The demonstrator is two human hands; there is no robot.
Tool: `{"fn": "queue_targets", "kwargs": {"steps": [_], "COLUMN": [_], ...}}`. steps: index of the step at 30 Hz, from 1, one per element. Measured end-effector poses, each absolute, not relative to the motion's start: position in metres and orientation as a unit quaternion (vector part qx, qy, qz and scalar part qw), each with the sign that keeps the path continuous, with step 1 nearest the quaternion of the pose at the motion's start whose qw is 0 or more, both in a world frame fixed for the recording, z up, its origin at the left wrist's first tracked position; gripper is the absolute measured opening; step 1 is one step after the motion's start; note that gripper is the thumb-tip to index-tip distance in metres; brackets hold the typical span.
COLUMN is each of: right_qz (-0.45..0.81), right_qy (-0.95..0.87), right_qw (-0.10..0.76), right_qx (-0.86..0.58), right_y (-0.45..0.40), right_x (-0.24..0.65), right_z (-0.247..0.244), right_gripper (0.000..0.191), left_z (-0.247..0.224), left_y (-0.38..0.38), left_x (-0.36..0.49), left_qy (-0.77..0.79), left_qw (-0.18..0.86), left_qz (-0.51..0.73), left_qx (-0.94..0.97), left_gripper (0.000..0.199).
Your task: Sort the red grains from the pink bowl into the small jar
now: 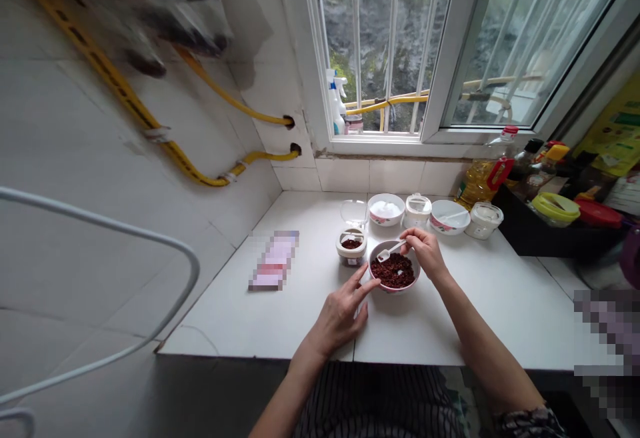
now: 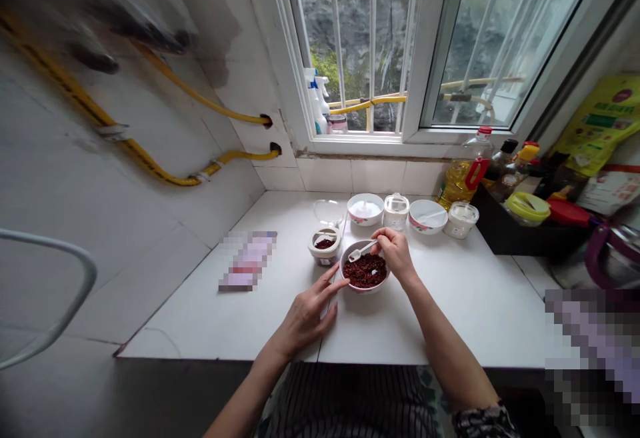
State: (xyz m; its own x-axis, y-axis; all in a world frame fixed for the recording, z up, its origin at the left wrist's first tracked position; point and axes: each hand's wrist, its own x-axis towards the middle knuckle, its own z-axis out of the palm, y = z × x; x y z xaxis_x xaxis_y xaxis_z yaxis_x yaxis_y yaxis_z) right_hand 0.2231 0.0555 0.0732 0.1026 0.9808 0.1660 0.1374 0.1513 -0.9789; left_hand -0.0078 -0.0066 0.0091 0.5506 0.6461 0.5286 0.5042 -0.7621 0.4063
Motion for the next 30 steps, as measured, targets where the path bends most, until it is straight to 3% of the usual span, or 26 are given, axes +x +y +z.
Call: {"fn": "queue_targets", "kwargs": {"steps": [5,13,18,26,30], "right_qz": [0.367,0.074,0.118,0.126,0.198], "right_qy": [-0.572,-0.785,-0.696,-0.706,-0.701], "right_qw": [0.560,0.483,0.528,0.445,0.440], "right_qx": [-0.473,-0.380,-0.472,-0.537,-0.525], "right_y": [0.060,0.053,0.049,0.052,0.052], "right_x": [0.201,0.180,0.205,0.221,0.215], "right_z": [0.082,0.081,0.081,0.066,0.066], "right_gripper": [0.017,0.018,0.018,0.018,0.018], "left_z": [0.009,0.008,0.010,0.010,0.008], "left_y": [-0.006,-0.005,-0.006,-0.007,-0.006], "left_x": [-0.007,-0.008,-0.008,-0.009,-0.009], "left_qy": [0.326,0.332,0.330,0.334,0.333], "left_qw": [0.107,0.117,0.119,0.113,0.113], "left_qz": [0.340,0.332,0.336,0.329,0.337], "left_qx": [0.876,0.875,0.874,0.876,0.873], "left_gripper": [0.069,0.070,0.071,0.071,0.068]}}
